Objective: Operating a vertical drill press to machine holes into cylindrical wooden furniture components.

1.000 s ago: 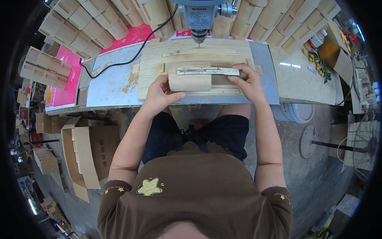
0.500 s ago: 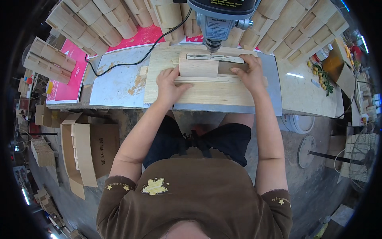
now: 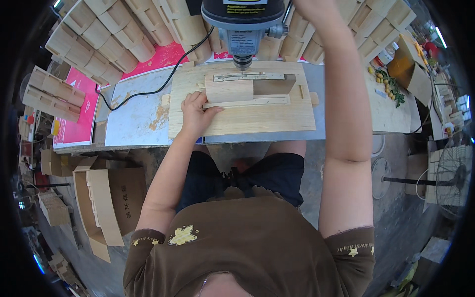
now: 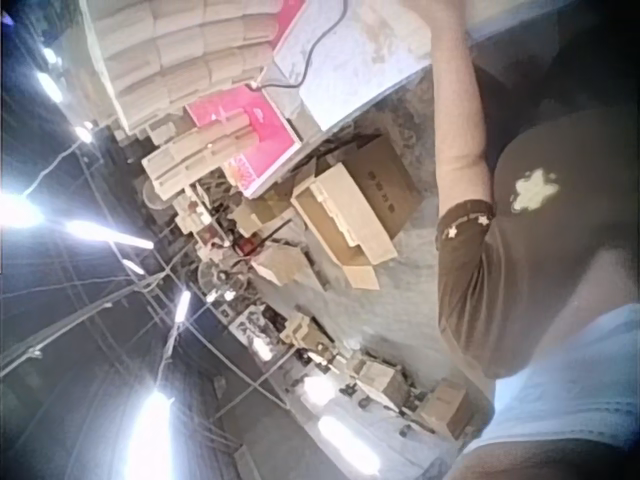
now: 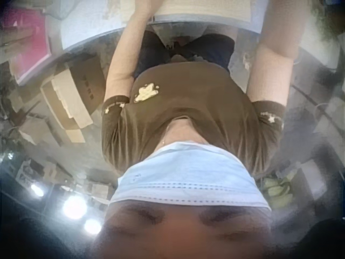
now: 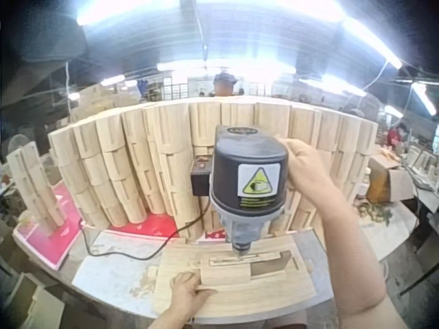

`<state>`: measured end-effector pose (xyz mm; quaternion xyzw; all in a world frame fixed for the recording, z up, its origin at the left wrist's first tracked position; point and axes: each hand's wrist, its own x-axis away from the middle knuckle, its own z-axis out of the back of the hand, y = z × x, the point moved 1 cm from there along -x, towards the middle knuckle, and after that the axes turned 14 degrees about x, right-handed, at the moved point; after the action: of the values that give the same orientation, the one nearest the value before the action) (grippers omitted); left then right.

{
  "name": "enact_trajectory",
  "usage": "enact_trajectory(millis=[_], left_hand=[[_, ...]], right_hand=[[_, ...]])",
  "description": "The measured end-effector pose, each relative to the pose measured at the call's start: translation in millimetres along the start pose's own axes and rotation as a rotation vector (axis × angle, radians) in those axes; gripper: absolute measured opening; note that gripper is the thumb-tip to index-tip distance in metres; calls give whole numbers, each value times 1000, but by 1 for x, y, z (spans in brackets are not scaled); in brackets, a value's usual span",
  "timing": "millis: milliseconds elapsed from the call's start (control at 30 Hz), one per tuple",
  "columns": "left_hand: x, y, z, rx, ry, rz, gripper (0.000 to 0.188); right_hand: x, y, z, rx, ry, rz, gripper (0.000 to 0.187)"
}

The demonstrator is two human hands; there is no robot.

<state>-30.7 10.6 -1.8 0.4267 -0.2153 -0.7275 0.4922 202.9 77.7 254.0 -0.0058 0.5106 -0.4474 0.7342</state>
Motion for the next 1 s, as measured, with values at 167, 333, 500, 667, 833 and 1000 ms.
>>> enact_trajectory(millis=[167, 333, 500, 667, 833, 1000], left_hand=[[-1, 0, -1, 11, -6, 3, 57], [5, -5, 10, 23, 5, 30, 56], [0, -5, 5, 31, -7, 15, 55], [0, -4, 1, 19, -6, 17, 55], [2, -3, 4, 31, -11, 42, 54], [1, 9, -5, -72, 23, -53, 54]], right_hand=[[34, -5, 20, 761, 4, -130, 28], [113, -28, 2, 594, 63, -61, 14], [171, 5, -35, 316, 174, -109, 14], [179, 34, -55, 233, 285, 2, 16], [151, 8, -22, 315, 277, 59, 10], [31, -21, -3, 475, 174, -173, 28]])
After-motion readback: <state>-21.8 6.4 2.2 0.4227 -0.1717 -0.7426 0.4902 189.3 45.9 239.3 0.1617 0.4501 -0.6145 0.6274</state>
